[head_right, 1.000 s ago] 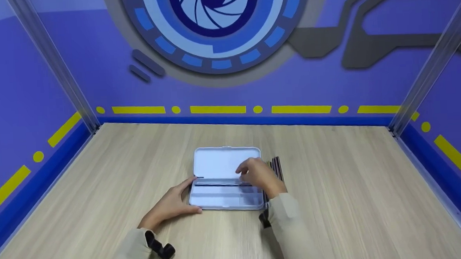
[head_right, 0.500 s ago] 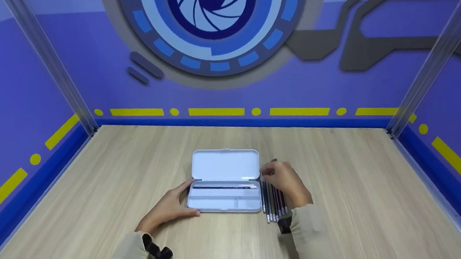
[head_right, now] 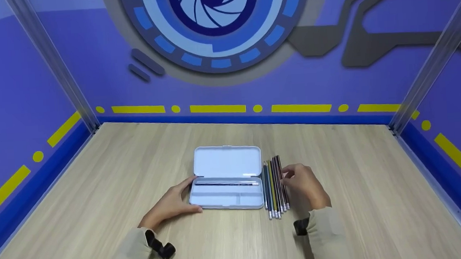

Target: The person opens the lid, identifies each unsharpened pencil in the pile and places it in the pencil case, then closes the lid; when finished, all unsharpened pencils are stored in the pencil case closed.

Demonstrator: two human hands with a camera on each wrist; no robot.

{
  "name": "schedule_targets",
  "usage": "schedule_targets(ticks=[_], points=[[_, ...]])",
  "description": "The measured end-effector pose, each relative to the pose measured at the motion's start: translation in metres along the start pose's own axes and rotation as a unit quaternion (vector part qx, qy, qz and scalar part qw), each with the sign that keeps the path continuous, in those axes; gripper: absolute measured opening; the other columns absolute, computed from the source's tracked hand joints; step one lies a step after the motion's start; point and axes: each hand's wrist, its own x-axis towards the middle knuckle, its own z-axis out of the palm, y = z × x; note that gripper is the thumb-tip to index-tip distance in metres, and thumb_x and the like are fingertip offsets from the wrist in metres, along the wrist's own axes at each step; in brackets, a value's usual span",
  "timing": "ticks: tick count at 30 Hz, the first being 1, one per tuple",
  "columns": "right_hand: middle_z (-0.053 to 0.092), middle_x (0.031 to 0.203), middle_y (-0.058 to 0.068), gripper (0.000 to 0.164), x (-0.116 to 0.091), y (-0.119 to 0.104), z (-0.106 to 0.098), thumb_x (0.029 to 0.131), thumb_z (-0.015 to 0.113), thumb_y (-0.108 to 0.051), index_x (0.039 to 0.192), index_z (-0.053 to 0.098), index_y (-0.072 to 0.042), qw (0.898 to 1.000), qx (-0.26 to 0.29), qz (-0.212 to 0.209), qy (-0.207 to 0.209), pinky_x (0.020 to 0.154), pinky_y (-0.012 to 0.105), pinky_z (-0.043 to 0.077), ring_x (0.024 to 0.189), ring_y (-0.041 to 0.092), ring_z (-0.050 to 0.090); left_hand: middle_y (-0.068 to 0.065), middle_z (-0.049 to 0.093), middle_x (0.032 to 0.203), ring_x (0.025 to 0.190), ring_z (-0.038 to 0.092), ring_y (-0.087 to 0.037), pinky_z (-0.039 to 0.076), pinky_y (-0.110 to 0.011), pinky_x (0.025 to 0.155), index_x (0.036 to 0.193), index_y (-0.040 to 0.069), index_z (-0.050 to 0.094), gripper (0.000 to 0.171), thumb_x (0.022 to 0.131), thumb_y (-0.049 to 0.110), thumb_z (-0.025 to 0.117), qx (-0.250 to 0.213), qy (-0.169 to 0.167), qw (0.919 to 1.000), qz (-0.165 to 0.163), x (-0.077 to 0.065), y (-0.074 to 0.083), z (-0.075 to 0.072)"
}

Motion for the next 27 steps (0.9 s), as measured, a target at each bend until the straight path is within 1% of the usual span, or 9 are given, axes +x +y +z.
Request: schedule_targets(ticks=[6,10,14,20,23,27], points=[[0.067,0.099,0.023,0.039,-0.001,0.011,0.0,0.087,0.066,-0.009,0.12,0.059,0.012,1.0,0.007,0.02,-0.022,0.07,0.037,0.056,0.085,0.025,0.065,-0.016,0.036,0.153,0.141,0.033,-0.032,0.03,-0.047,0.116,0.15,0.012,0.034,0.106,0.064,0.045,0.087,0.007,-0.005,1.0,-0.001,0.001,0.001,0.0],[0.067,0.1,0.023,0.042,0.001,0.016,0.001,0.088,0.066,-0.011,0.121,0.058,0.012,0.999,0.015,0.037,-0.034,0.07,0.037,0.056,0.082,0.022,0.064,-0.016,0.036,0.152,0.141,0.033,-0.032,0.029,-0.047,0.116,0.15,0.012,0.034,0.106,0.064,0.044,0.087,0.008,-0.003,1.0,0.0,0.001,0.002,-0.002],[0.066,0.103,0.024,0.045,0.002,0.019,0.002,0.088,0.068,-0.014,0.123,0.057,0.011,0.997,0.017,0.064,-0.044,0.071,0.037,0.056,0.082,0.021,0.063,-0.016,0.037,0.152,0.141,0.034,-0.032,0.03,-0.047,0.116,0.149,0.011,0.035,0.106,0.063,0.043,0.088,0.007,-0.001,1.0,0.005,0.002,0.002,-0.001],[0.066,0.098,0.016,0.047,0.007,0.023,0.006,0.086,0.07,-0.017,0.123,0.059,0.008,0.993,0.032,0.099,-0.049,0.066,0.03,0.051,0.077,0.019,0.058,-0.016,0.038,0.151,0.14,0.035,-0.033,0.03,-0.048,0.115,0.149,0.012,0.036,0.104,0.063,0.043,0.088,0.002,0.0,1.0,0.006,0.002,0.001,0.0],[0.065,0.094,0.012,0.047,0.009,0.024,0.007,0.085,0.071,-0.016,0.123,0.059,0.008,0.992,0.041,0.112,-0.049,0.064,0.028,0.049,0.075,0.018,0.056,-0.015,0.038,0.152,0.14,0.035,-0.032,0.03,-0.047,0.116,0.149,0.013,0.036,0.104,0.063,0.043,0.088,0.0,0.0,1.0,0.004,0.001,0.001,-0.001],[0.064,0.092,0.011,0.048,0.011,0.024,0.008,0.084,0.071,-0.016,0.124,0.058,0.007,0.99,0.047,0.122,-0.053,0.063,0.027,0.049,0.074,0.017,0.056,-0.015,0.037,0.152,0.141,0.034,-0.032,0.029,-0.048,0.116,0.149,0.013,0.035,0.105,0.063,0.043,0.088,0.0,-0.001,1.0,0.001,0.001,0.001,-0.002]])
